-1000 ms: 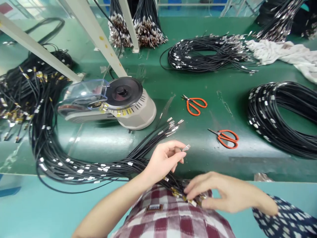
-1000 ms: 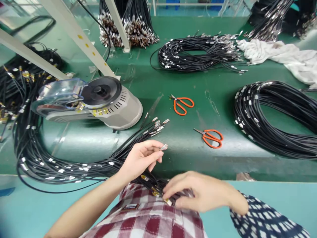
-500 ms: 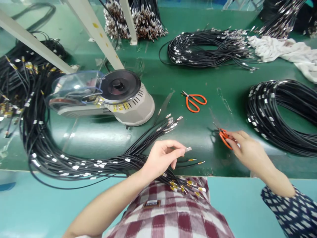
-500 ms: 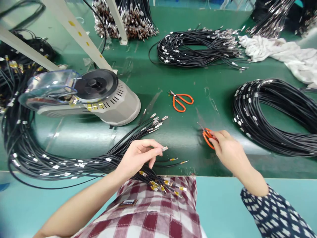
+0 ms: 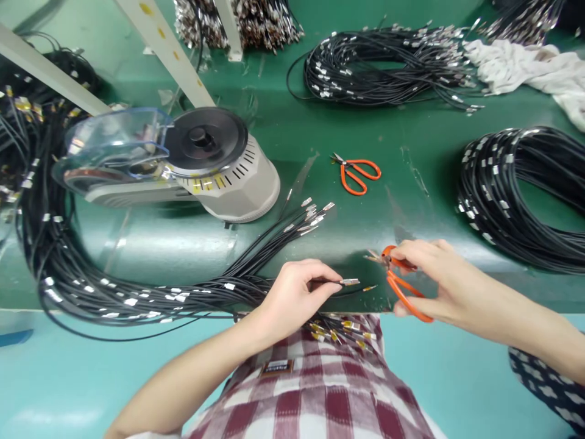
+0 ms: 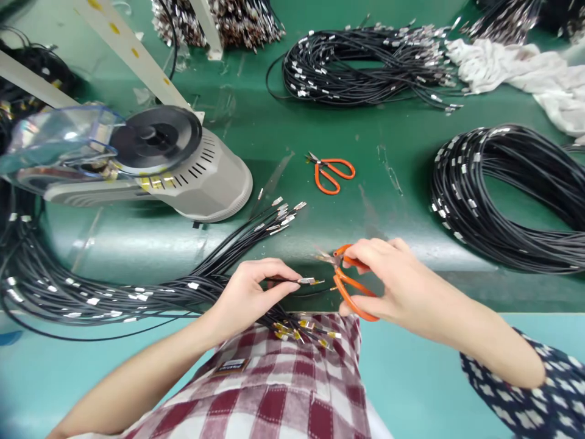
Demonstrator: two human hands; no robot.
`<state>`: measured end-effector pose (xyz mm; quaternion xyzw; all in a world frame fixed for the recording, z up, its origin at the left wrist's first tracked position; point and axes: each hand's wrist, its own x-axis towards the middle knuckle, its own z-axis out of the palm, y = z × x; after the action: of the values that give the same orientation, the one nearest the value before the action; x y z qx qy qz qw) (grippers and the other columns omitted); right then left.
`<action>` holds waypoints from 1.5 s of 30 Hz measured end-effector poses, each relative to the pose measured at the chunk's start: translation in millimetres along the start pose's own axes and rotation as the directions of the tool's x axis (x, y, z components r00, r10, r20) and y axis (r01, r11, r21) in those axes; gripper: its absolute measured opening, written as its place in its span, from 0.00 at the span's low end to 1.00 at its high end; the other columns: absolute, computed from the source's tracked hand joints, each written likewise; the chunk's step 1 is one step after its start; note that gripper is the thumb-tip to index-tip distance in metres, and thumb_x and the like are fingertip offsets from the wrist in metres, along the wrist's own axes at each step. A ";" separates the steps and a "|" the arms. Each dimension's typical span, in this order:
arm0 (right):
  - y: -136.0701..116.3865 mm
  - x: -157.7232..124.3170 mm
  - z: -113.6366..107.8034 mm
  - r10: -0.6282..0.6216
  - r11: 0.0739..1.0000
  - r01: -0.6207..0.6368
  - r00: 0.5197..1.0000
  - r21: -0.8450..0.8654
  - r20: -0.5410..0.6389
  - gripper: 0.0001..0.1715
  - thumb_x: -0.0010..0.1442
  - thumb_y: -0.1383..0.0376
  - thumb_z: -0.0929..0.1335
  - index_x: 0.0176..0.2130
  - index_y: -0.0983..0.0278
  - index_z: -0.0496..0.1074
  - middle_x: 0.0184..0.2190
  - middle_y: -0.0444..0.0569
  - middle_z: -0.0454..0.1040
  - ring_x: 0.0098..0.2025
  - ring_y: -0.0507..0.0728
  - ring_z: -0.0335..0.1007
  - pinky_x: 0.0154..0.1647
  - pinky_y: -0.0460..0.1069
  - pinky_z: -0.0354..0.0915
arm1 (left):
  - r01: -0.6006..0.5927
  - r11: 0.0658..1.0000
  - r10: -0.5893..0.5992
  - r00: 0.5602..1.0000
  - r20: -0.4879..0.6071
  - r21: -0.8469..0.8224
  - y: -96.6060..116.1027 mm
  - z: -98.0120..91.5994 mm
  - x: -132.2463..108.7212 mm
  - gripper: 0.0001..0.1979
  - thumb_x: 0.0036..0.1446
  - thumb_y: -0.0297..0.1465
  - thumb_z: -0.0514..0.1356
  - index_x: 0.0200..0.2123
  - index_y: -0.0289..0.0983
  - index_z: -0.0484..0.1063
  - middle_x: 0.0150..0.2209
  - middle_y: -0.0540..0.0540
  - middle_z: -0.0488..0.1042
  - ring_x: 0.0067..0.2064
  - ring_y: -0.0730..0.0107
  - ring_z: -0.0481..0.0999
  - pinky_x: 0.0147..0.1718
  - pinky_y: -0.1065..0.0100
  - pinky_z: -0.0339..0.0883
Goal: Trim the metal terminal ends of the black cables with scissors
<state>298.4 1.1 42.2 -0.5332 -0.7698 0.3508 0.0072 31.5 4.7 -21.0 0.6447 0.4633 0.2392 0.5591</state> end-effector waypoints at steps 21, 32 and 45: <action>-19.3 23.2 -0.2 -0.289 0.838 0.335 0.942 -0.430 0.169 0.19 0.64 0.64 0.63 0.22 0.62 0.65 0.19 0.43 0.72 0.20 0.51 0.50 0.36 0.54 0.44 | -0.188 0.966 0.191 0.982 -0.004 0.176 -2.4 4.4 -8.7 0.05 0.58 0.21 0.63 0.33 0.35 0.78 0.29 0.50 0.75 0.29 0.74 0.72 0.32 0.73 0.66; -14.9 24.9 0.3 -0.294 0.832 0.338 0.941 -0.440 0.167 0.22 0.65 0.65 0.63 0.20 0.62 0.63 0.16 0.41 0.69 0.18 0.51 0.43 0.33 0.54 0.43 | -0.182 0.968 0.185 0.983 -0.005 0.171 -2.9 4.3 -10.3 0.05 0.59 0.23 0.62 0.33 0.36 0.78 0.30 0.49 0.75 0.30 0.73 0.73 0.34 0.71 0.68; -22.1 20.0 3.4 -0.311 0.823 0.320 0.945 -0.470 0.098 0.13 0.60 0.61 0.67 0.25 0.61 0.71 0.19 0.43 0.74 0.22 0.54 0.61 0.38 0.55 0.47 | -0.187 0.963 0.185 0.982 0.028 0.192 -4.6 5.9 -11.2 0.06 0.60 0.23 0.61 0.35 0.36 0.78 0.31 0.48 0.76 0.31 0.72 0.73 0.34 0.71 0.68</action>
<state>270.5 11.7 44.4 -0.3807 -0.9099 0.1477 -0.0736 29.7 -8.2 -24.5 0.7379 0.4191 0.2410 0.4709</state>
